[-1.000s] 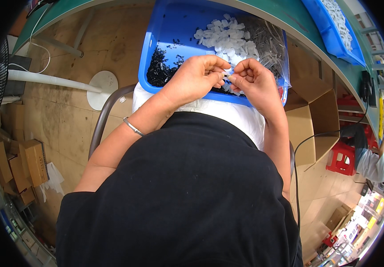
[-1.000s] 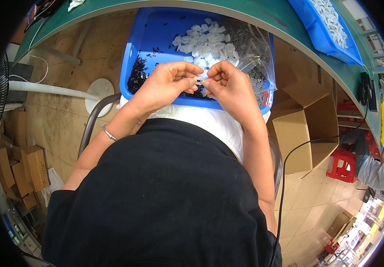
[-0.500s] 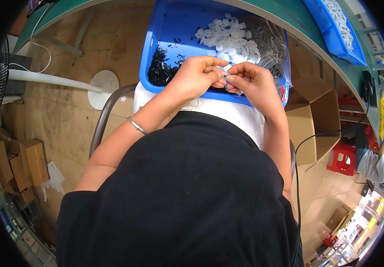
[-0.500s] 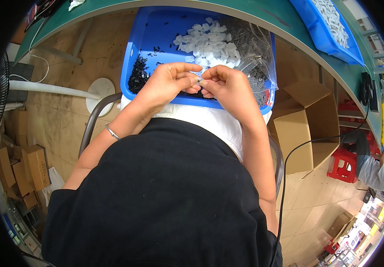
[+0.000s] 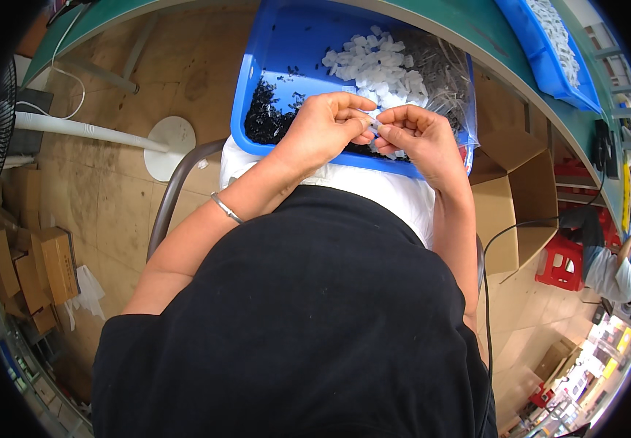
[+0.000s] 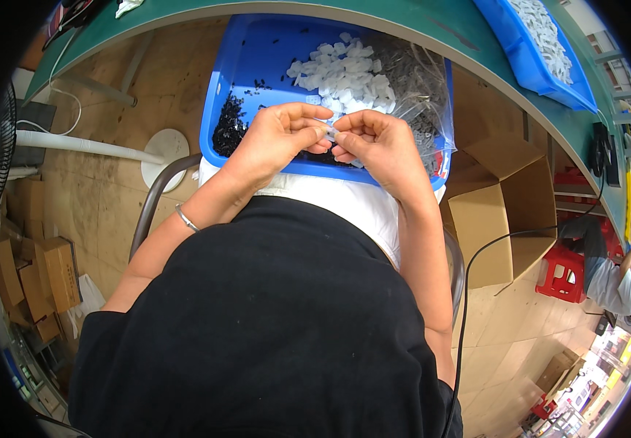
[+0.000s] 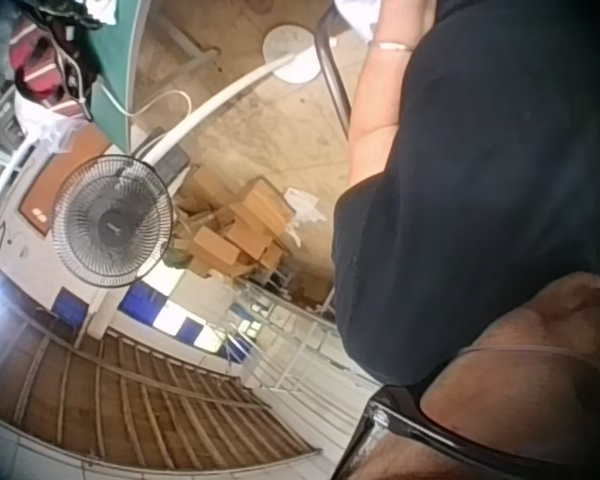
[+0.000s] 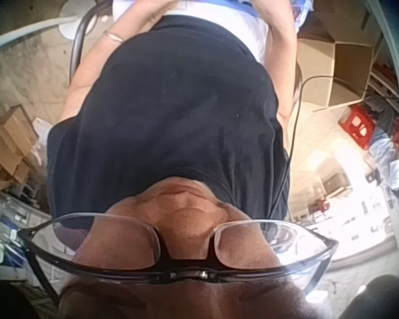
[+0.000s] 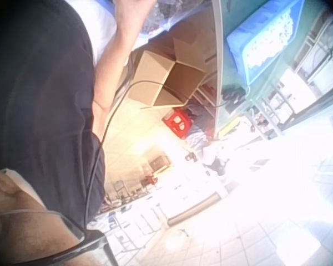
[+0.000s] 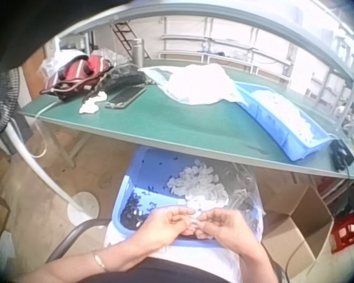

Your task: The person assembles components by picking up white plastic parts and small black pieces from a tray, fitting them together by hand, and placing the assembled pieces into a separate tray.

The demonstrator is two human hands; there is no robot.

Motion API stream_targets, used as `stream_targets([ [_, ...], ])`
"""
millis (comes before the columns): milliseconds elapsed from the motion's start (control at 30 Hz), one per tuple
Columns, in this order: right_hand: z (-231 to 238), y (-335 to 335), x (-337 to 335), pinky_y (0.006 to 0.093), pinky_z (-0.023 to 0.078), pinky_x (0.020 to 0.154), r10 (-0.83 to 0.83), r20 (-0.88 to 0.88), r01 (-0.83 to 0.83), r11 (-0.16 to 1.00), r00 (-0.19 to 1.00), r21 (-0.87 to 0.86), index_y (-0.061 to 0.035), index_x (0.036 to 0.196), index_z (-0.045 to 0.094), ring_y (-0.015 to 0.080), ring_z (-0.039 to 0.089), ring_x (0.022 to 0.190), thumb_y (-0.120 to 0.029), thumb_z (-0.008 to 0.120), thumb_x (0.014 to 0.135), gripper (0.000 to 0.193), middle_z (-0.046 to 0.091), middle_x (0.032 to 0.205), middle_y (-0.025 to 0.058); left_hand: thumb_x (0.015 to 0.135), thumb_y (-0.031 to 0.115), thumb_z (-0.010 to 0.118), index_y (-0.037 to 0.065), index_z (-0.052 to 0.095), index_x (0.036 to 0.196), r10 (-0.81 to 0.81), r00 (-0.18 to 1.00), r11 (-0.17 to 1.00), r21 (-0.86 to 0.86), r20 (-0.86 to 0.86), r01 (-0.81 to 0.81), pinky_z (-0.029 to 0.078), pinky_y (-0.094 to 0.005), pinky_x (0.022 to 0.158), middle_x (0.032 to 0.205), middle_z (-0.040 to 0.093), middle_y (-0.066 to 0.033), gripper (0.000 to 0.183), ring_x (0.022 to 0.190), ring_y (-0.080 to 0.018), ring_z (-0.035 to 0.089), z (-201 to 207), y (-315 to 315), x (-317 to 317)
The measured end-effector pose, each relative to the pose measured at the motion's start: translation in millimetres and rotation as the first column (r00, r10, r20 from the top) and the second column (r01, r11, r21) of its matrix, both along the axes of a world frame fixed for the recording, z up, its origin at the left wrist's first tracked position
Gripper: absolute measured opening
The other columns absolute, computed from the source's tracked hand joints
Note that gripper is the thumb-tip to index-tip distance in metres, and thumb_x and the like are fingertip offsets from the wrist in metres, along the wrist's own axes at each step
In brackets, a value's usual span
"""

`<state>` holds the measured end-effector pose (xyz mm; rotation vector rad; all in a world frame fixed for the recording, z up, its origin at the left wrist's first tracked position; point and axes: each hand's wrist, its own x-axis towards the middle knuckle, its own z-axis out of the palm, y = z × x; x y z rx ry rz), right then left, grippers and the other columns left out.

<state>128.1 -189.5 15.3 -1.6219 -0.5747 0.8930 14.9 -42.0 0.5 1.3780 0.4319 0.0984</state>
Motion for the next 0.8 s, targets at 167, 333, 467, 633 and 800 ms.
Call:
stream_targets([
  [167, -1, 1, 0, 0.0245, 0.056, 0.068, -0.014, -0.009, 0.014, 1.000, 1.000, -0.005, 0.0093, 0.101, 0.062, 0.0139, 0.067, 0.073, 0.001, 0.062, 0.088, 0.015, 0.067, 0.086, 0.0108, 0.092, 0.005, 0.059, -0.006, 0.059, 0.118, 0.041, 0.999, 0.997, 0.064, 0.033, -0.043, 0.054, -0.0234, 0.077, 0.092, 0.068, -0.0100, 0.028, 0.083, -0.0120, 0.066, -4, -5, 2],
  [333, 4, -2, -1, 0.0248, 0.055, 0.068, -0.025, 0.052, 0.025, 1.000, 0.998, 0.006, 0.0076, 0.101, 0.063, 0.0130, 0.066, 0.074, 0.002, 0.062, 0.087, 0.015, 0.067, 0.085, 0.0093, 0.093, 0.006, 0.058, -0.005, 0.059, 0.120, 0.032, 0.996, 0.994, 0.103, 0.087, -0.041, 0.054, -0.0246, 0.078, 0.098, 0.068, -0.0115, 0.029, 0.086, -0.0133, 0.066, -4, -6, 2],
  [467, 49, -11, 18, 0.0224, 0.051, 0.067, -0.250, 0.526, 0.150, 0.963, 0.813, 0.226, 0.0004, 0.095, 0.070, 0.0095, 0.063, 0.072, -0.002, 0.066, 0.086, 0.010, 0.068, 0.080, 0.0042, 0.093, 0.010, 0.058, -0.001, 0.060, 0.120, 0.048, 0.986, 0.881, 0.459, 0.159, -0.117, 0.052, -0.0284, 0.083, 0.106, 0.068, -0.0117, 0.029, 0.095, -0.0142, 0.065, -3, 20, 5],
  [633, 129, -40, 111, 0.0222, 0.051, 0.077, -0.643, 0.724, 0.371, 0.754, 0.249, 0.542, -0.0031, 0.103, 0.072, 0.0128, 0.068, 0.080, -0.010, 0.069, 0.086, 0.019, 0.071, 0.090, 0.0069, 0.088, 0.013, 0.064, 0.001, 0.066, 0.108, -0.021, 0.994, 0.577, 0.813, 0.111, -0.078, 0.051, -0.0330, 0.079, 0.099, 0.066, -0.0115, 0.023, 0.088, -0.0228, 0.063, -12, 33, 11],
  [800, 133, -61, 193, 0.0229, 0.050, 0.082, -0.315, 0.947, 0.464, 0.850, 0.065, 0.251, -0.0116, 0.107, 0.073, 0.0121, 0.068, 0.085, -0.023, 0.070, 0.087, 0.023, 0.073, 0.093, 0.0044, 0.081, 0.010, 0.068, 0.002, 0.067, 0.096, -0.120, 0.986, 0.406, 0.912, 0.115, -0.057, 0.049, -0.0364, 0.082, 0.093, 0.063, -0.0106, 0.017, 0.093, -0.0285, 0.058, -28, 25, 16],
])
